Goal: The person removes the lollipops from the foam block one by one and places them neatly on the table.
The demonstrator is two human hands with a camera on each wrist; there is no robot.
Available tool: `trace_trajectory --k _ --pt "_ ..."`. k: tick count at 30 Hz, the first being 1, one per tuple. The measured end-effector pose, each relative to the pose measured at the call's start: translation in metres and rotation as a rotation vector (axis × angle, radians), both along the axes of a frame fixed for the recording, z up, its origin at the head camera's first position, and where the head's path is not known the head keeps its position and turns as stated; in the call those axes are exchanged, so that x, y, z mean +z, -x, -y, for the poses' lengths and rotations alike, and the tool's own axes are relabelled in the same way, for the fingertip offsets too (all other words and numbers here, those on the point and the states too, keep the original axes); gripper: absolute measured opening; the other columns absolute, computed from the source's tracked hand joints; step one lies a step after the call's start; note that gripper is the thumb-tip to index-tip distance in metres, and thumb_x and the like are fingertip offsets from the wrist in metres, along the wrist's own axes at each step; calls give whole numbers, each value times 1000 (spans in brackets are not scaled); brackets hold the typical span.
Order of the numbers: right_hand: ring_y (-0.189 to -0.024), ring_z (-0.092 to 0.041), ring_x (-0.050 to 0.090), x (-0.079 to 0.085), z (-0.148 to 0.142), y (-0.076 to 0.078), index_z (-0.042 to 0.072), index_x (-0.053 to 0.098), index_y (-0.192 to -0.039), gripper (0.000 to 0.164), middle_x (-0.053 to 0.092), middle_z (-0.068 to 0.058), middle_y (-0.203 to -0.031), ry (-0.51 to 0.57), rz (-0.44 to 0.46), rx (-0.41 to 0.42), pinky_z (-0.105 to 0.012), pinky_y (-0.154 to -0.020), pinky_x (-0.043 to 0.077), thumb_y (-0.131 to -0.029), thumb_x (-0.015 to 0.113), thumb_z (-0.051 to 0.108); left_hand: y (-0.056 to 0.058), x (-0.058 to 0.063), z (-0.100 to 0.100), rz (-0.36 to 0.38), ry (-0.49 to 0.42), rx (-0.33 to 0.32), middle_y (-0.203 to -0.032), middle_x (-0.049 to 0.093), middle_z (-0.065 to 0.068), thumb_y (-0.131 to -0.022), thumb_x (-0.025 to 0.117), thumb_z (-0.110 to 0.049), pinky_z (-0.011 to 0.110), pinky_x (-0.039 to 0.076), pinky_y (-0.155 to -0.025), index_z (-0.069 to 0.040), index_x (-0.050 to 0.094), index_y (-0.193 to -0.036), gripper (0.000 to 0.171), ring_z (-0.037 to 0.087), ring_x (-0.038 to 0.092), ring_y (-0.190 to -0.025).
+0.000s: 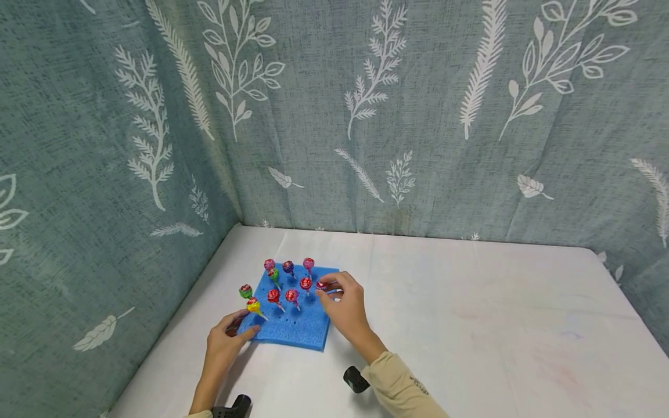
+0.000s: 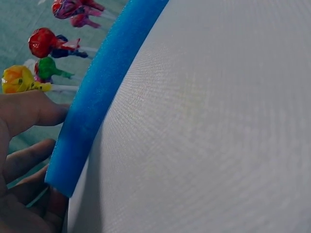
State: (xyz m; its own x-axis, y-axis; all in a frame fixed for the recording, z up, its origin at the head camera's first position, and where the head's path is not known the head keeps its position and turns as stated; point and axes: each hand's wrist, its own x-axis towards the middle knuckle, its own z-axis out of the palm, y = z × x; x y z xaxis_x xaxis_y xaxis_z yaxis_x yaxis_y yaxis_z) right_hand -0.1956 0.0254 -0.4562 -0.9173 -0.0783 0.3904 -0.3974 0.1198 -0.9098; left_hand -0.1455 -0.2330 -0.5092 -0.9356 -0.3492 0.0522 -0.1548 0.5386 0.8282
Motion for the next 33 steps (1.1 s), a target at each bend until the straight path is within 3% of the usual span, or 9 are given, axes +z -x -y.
trace_trajectory --k 7,11,14,20,24,33 --pt "-88 -26 65 5 -9 2 -3 64 -102 21 62 -13 -99 -3 13 -26 -33 -76 56 -81 71 0 -1 1 1 0 4 10 -118 59 14 -77 77 -16 39 46 -88 -5 61 -122 49 27 54 -103" --pt "-86 -34 65 18 -15 -3 -9 63 -99 21 62 -21 -98 12 -10 -35 -37 -75 57 -80 69 -7 -1 0 1 2 1 6 -118 59 14 -77 77 -16 39 46 -88 -5 61 -122 49 27 54 -103" --pt "-86 -36 64 28 -19 -6 -10 62 -99 20 62 -24 -97 3 -10 -33 -33 -73 57 -80 68 -8 -2 0 1 10 -5 21 -118 59 15 -77 77 -16 39 46 -88 -5 62 -122 48 28 54 -102" --pt "-84 -36 65 29 -30 -1 -9 64 -97 18 64 -24 -96 -14 45 -60 -22 -69 55 -81 69 -5 -1 -1 -1 10 -8 25 -119 59 16 -77 76 -14 40 45 -89 -5 62 -121 48 29 54 -103" --pt "-82 -36 65 25 -38 8 -9 64 -96 16 65 -23 -94 -16 72 -61 -22 -67 55 -81 68 -5 0 -1 -3 16 -7 21 -120 59 15 -78 76 -15 41 45 -90 -5 61 -122 47 29 53 -104" --pt "-75 -27 67 -10 -52 39 -3 67 -95 16 66 -16 -91 10 152 -62 -26 -62 57 -81 71 1 2 -1 -3 5 3 21 -117 59 16 -78 76 -14 41 45 -88 -3 61 -122 48 29 54 -102"
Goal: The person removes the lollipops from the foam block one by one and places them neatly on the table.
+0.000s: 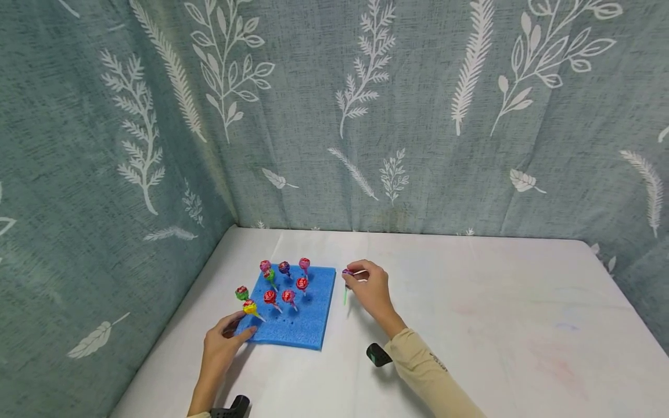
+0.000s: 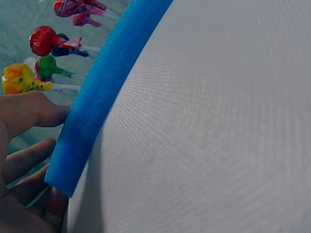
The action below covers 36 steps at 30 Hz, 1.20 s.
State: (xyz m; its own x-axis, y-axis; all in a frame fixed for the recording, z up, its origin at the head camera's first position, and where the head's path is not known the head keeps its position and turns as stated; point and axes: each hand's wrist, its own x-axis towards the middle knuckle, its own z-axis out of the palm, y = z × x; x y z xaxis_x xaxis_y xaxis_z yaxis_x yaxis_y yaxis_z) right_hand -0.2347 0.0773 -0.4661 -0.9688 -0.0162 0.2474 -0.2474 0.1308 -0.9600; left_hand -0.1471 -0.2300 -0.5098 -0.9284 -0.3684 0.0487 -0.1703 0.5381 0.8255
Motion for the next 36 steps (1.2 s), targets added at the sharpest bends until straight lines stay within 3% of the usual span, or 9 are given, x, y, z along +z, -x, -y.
trace_trajectory --k 13,28,36 --pt "-75 -26 67 -12 -5 14 0 69 -97 15 66 -13 -91 -21 72 -1 -28 -61 57 -83 70 6 -1 0 1 -6 -31 -11 -116 60 14 -78 76 -15 38 45 -87 -5 62 -122 47 26 54 -102" --pt "-72 -26 66 -21 -6 36 -3 69 -95 15 67 -16 -88 -91 133 -79 -30 -61 57 -83 71 5 1 -1 0 -21 -31 -8 -115 61 12 -77 77 -13 33 46 -84 -6 63 -120 46 24 54 -99" --pt "-69 -22 66 -29 -2 46 -3 69 -93 13 66 -16 -86 -153 171 -101 -27 -59 56 -82 71 5 -2 1 0 -15 -32 -1 -117 61 16 -78 76 -15 37 46 -85 -4 63 -121 46 27 54 -101"
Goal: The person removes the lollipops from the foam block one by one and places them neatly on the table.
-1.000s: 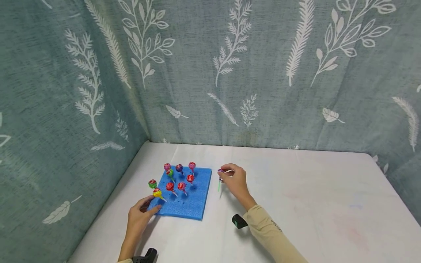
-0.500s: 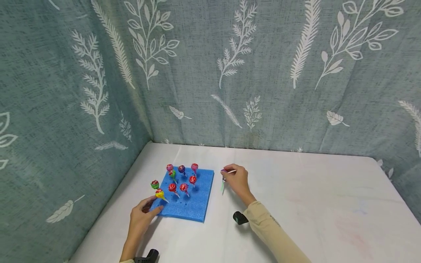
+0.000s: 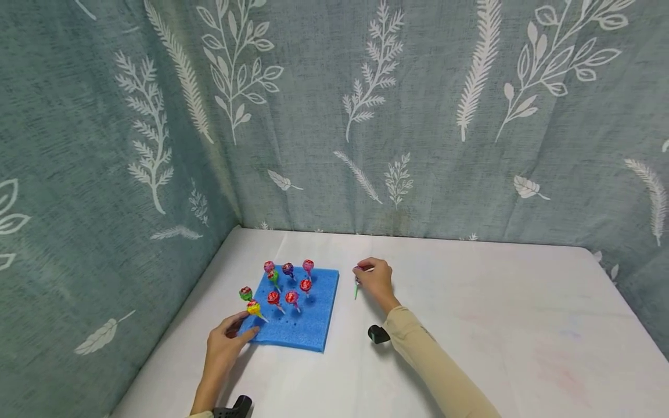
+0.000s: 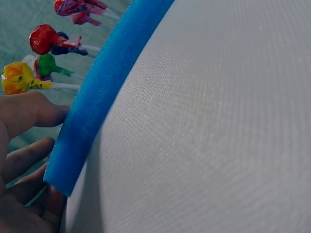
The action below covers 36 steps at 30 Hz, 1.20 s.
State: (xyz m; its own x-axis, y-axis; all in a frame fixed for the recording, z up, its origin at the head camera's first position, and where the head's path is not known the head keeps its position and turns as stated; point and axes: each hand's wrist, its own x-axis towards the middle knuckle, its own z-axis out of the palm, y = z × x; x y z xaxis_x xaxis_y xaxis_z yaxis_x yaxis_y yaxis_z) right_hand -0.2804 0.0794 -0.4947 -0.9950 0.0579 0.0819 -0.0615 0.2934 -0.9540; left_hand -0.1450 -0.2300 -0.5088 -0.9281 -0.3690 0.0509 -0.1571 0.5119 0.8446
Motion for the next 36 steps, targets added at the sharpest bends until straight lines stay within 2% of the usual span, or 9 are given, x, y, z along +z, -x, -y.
trace_trajectory --k 5,12,17,25,30,36 --pt "-65 -19 64 -5 4 7 -3 69 -90 10 65 -14 -82 -50 16 -21 -28 -56 56 -81 70 2 0 0 3 1 -1 -4 -116 61 14 -78 76 -15 35 46 -84 -4 63 -120 46 26 54 -98" --pt "-68 -20 64 -11 4 16 -5 67 -94 14 63 -16 -84 -96 28 19 -26 -54 56 -80 70 -3 -2 -2 0 10 -17 19 -115 61 16 -78 76 -14 37 45 -86 -4 63 -120 46 27 54 -99" --pt "-70 -21 63 -9 2 17 -5 67 -95 19 63 -16 -85 -119 20 30 -27 -55 56 -77 72 -5 -1 0 -1 10 -16 16 -114 61 16 -77 77 -15 36 46 -84 -4 63 -120 46 26 54 -98" --pt "-70 -21 61 -8 1 16 -5 66 -98 19 62 -16 -87 -159 8 46 -27 -57 55 -79 70 -4 1 1 0 5 -17 8 -115 61 16 -77 77 -16 34 46 -83 -5 63 -120 46 27 53 -98" --pt "-76 -23 59 -5 0 14 -4 66 -99 20 63 -16 -90 -222 -23 37 -32 -63 55 -80 70 -2 3 0 -1 -7 -26 7 -115 62 15 -77 77 -16 34 46 -84 -6 64 -120 46 26 54 -99" --pt "-87 -28 57 0 2 10 -4 66 -102 21 61 -17 -96 -267 -36 55 -40 -77 51 -82 69 2 0 0 0 -6 -15 3 -116 61 15 -78 77 -16 34 46 -85 -5 63 -120 46 26 54 -100"
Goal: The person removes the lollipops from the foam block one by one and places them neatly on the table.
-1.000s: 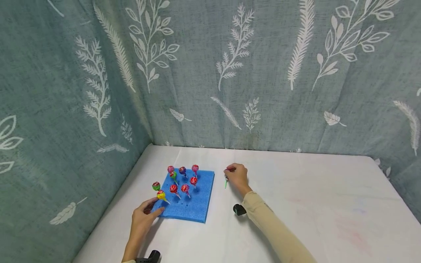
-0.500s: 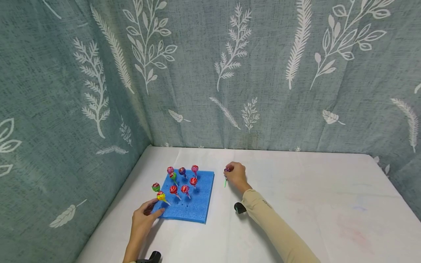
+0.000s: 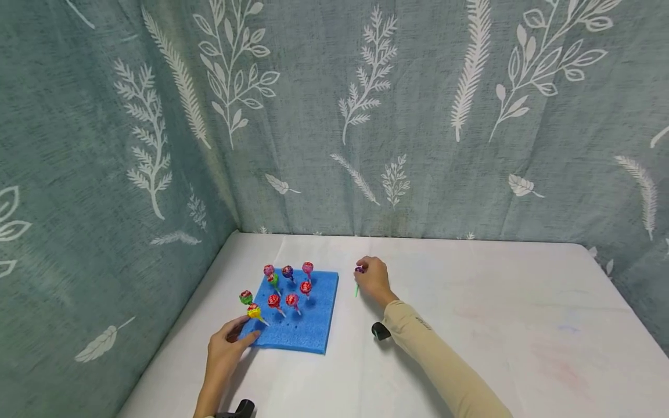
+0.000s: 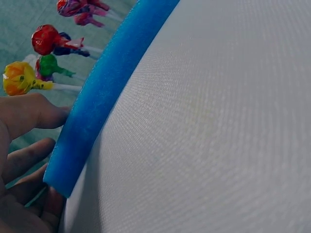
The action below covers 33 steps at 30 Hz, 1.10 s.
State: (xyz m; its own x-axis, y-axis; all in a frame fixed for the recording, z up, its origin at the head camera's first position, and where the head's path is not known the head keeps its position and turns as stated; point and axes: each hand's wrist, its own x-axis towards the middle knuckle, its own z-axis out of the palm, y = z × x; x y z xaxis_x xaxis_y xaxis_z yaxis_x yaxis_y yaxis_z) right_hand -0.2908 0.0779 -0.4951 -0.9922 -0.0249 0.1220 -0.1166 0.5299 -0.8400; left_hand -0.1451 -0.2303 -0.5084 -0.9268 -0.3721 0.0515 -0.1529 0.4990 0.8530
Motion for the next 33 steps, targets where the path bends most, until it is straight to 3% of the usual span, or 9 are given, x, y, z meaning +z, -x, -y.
trace_trajectory --k 4,11,19,33 --pt "-90 -29 56 1 -3 -2 -2 66 -103 21 60 -16 -99 -21 -18 2 -42 -78 48 -83 68 5 -1 -1 0 -1 9 -3 -116 61 16 -78 76 -16 34 46 -84 -4 63 -120 46 27 54 -99" --pt "-76 -24 56 14 -8 -7 -2 66 -103 21 60 -17 -99 0 -40 17 -40 -69 49 -83 67 4 -1 -1 -1 8 -2 -4 -117 61 15 -78 76 -16 36 45 -85 -5 63 -121 46 27 53 -100" --pt "-78 -23 56 23 -7 -12 -1 67 -103 20 60 -14 -99 -1 -60 54 -36 -68 50 -84 67 5 2 -1 0 22 -7 22 -117 60 16 -77 76 -15 39 45 -89 -4 62 -121 47 28 53 -102" --pt "-84 -27 62 33 9 -20 -1 66 -101 18 62 -21 -100 112 -133 143 -39 -74 54 -82 68 -1 2 -3 -1 26 10 27 -116 60 16 -77 76 -14 37 45 -86 -4 63 -120 46 27 53 -101"
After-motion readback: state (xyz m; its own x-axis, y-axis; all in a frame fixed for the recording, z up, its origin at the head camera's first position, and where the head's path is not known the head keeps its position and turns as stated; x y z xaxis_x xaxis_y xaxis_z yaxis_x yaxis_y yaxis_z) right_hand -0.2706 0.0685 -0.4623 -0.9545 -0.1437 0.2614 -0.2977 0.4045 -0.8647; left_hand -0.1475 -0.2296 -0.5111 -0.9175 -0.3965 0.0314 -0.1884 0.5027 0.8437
